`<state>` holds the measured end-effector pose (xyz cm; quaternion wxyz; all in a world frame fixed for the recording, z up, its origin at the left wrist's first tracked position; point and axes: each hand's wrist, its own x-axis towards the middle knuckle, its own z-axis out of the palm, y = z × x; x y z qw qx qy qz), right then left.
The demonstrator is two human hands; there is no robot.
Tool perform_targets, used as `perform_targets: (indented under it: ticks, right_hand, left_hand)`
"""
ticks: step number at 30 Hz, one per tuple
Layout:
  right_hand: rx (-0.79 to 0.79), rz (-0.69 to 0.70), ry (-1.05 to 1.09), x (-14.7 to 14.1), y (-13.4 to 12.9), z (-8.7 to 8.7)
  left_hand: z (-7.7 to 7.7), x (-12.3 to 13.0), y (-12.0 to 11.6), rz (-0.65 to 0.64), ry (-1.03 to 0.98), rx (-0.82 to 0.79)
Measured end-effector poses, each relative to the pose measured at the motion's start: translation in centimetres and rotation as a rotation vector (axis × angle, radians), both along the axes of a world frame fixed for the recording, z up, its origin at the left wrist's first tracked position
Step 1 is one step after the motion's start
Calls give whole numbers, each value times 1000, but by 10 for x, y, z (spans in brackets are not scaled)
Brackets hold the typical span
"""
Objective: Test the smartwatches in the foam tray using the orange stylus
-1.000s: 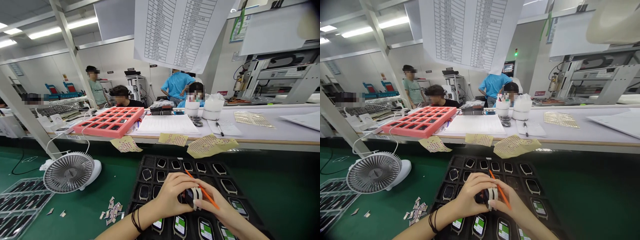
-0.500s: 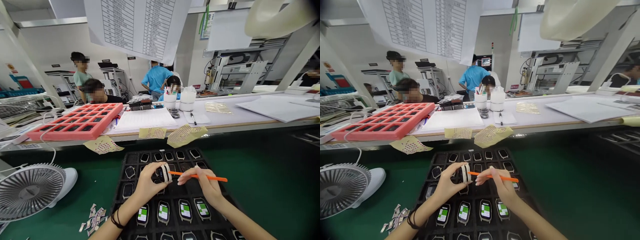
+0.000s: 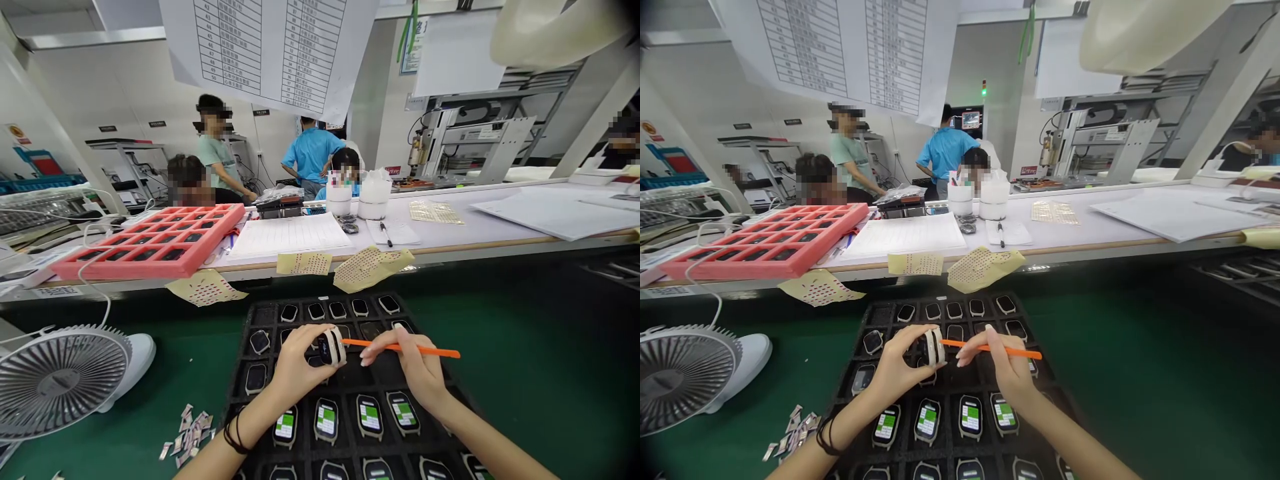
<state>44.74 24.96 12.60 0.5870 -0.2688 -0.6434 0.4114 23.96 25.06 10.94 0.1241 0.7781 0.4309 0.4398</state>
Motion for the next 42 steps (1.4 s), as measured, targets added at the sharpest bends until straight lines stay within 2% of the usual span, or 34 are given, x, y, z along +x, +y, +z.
perform_targets:
  ticks: [5,17,24,31,42]
  right_hand:
    - [19,-30,2,-1,-1,1]
    - [190,-47,-115,-2,-1,2]
    - [206,54,-115,-3,-9,5]
    - [175,6,-109,-3,-7,3]
    - [168,13,-93,-4,-9,6]
  left_hand:
    - [0,0,-1,3,-4,6]
    - [2,0,-3,21,-26,18]
    - [9,4,-7,10,5,24]
    - [7,4,-6,19,14,17]
    - [8,3,-6,19,28,21]
